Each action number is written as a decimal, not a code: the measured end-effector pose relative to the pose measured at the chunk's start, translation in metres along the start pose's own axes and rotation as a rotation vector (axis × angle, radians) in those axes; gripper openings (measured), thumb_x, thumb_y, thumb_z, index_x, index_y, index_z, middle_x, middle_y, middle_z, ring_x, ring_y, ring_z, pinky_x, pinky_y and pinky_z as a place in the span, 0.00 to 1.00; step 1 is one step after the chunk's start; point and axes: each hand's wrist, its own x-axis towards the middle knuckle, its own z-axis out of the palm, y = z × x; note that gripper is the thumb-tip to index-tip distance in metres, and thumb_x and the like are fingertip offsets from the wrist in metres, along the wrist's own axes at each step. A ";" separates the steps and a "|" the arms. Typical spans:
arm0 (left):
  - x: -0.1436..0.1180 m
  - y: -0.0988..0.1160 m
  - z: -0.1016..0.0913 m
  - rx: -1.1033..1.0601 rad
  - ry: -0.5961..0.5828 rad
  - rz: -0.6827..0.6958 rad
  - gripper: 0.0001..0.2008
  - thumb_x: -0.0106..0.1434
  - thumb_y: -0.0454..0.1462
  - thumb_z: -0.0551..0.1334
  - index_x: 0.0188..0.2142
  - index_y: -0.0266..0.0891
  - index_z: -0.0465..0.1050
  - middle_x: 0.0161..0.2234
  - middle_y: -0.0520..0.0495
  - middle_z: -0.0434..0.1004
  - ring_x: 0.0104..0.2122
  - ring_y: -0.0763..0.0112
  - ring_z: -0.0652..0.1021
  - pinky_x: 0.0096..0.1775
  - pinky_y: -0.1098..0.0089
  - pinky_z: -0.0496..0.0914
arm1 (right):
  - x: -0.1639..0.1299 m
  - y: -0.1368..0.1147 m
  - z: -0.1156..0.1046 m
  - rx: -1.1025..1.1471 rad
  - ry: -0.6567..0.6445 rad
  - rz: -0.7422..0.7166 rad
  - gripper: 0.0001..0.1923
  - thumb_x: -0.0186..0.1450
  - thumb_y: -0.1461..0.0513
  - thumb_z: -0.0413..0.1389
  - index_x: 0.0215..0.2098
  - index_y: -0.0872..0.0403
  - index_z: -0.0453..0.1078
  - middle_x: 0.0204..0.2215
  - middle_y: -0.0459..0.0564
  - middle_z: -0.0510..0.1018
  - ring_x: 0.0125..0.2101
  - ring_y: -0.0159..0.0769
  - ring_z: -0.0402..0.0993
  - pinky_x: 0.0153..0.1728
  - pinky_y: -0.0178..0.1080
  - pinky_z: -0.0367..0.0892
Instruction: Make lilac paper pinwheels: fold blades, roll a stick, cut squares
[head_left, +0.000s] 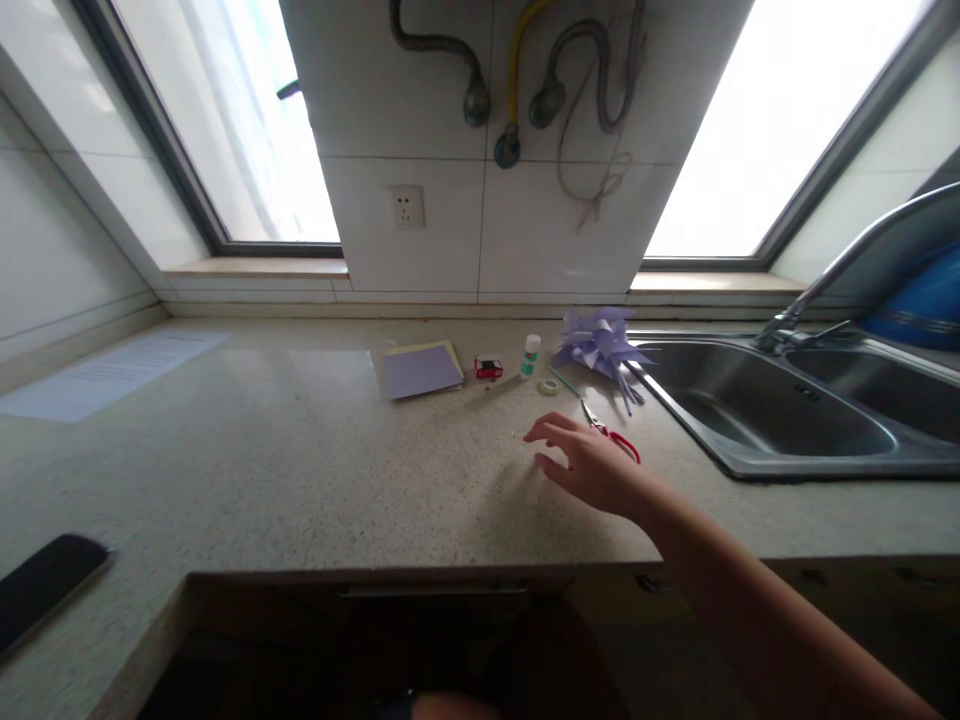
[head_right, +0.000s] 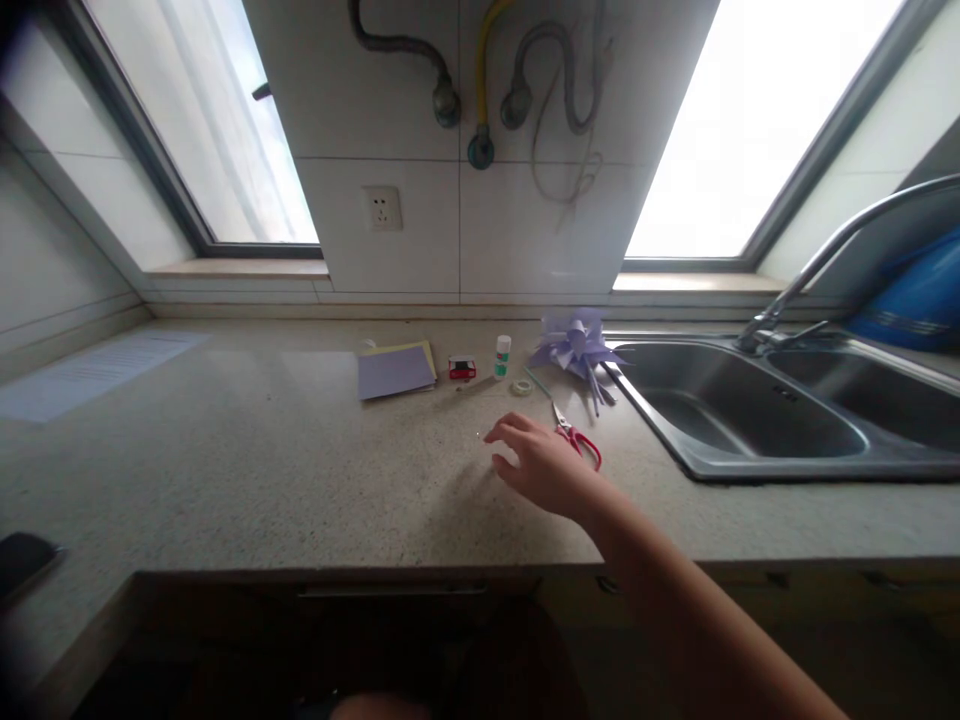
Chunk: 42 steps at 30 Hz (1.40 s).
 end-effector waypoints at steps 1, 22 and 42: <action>0.005 0.009 -0.008 0.004 -0.016 0.039 0.14 0.69 0.43 0.62 0.53 0.46 0.72 0.54 0.42 0.73 0.50 0.59 0.76 0.46 0.59 0.75 | 0.011 -0.002 0.004 -0.004 -0.042 -0.037 0.13 0.65 0.63 0.59 0.48 0.47 0.74 0.47 0.50 0.77 0.43 0.40 0.76 0.44 0.42 0.73; 0.148 0.015 -0.270 0.348 0.838 0.422 0.14 0.71 0.42 0.60 0.53 0.39 0.72 0.51 0.41 0.74 0.47 0.61 0.77 0.49 0.54 0.74 | 0.104 0.067 0.068 0.119 0.229 0.103 0.16 0.71 0.57 0.57 0.55 0.54 0.69 0.52 0.54 0.74 0.46 0.42 0.76 0.45 0.49 0.74; 0.149 -0.019 -0.300 0.032 0.774 -0.056 0.14 0.70 0.43 0.62 0.49 0.35 0.72 0.43 0.44 0.77 0.36 0.67 0.79 0.37 0.63 0.77 | 0.100 0.069 0.052 0.378 0.127 0.370 0.17 0.71 0.56 0.57 0.55 0.55 0.69 0.52 0.54 0.75 0.45 0.42 0.76 0.45 0.49 0.75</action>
